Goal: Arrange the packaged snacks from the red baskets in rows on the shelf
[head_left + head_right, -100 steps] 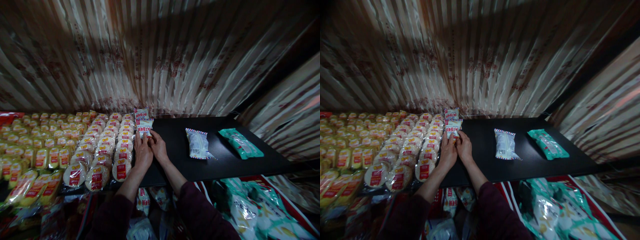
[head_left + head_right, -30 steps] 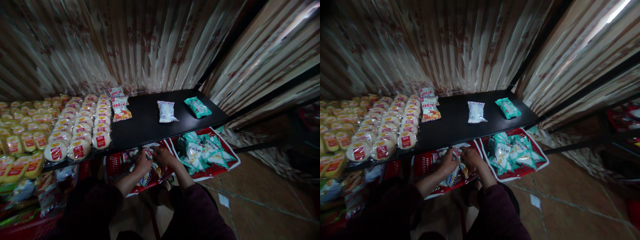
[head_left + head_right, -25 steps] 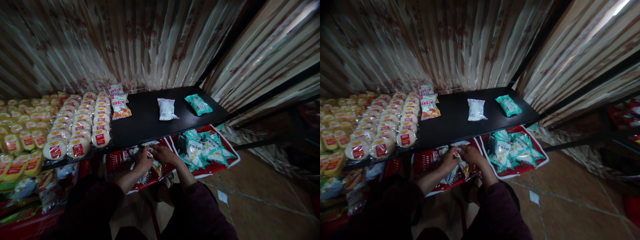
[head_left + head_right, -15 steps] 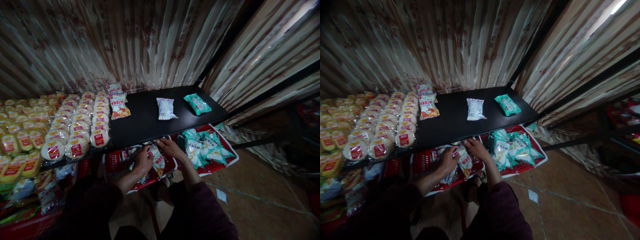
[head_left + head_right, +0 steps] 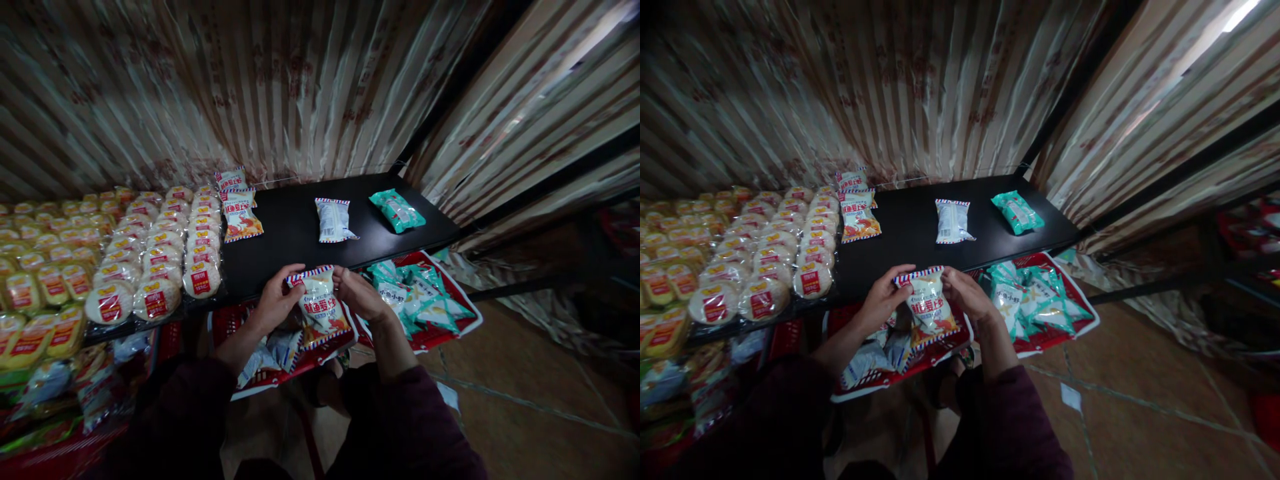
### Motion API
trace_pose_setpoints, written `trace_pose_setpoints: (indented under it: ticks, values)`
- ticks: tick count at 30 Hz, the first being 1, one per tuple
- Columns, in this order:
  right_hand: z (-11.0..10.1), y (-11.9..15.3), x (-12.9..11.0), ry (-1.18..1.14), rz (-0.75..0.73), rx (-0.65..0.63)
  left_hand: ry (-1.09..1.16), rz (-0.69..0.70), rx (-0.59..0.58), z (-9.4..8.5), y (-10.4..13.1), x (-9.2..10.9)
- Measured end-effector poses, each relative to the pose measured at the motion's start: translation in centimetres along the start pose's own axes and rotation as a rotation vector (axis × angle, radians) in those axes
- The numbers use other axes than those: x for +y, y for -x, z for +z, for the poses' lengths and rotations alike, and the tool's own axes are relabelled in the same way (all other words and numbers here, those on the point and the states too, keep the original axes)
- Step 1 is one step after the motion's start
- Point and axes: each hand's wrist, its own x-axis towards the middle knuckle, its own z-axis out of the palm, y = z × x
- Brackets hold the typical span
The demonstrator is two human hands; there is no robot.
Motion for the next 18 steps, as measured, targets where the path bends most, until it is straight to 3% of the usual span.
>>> trace_pose_setpoints:
  ticks: [5,9,18]
  values:
    - [2.2,-1.3,0.2,-0.178,0.04,-0.003,0.136,-0.055,0.093,-0.3,-0.8,0.0]
    - [3.3,-2.4,0.1,-0.237,-0.015,0.139,0.288,-0.067,0.169,-0.1,-0.8,0.3]
    - [3.6,-5.0,0.4,-0.415,-0.147,0.407,0.371,-0.179,0.02,0.6,0.1,0.1]
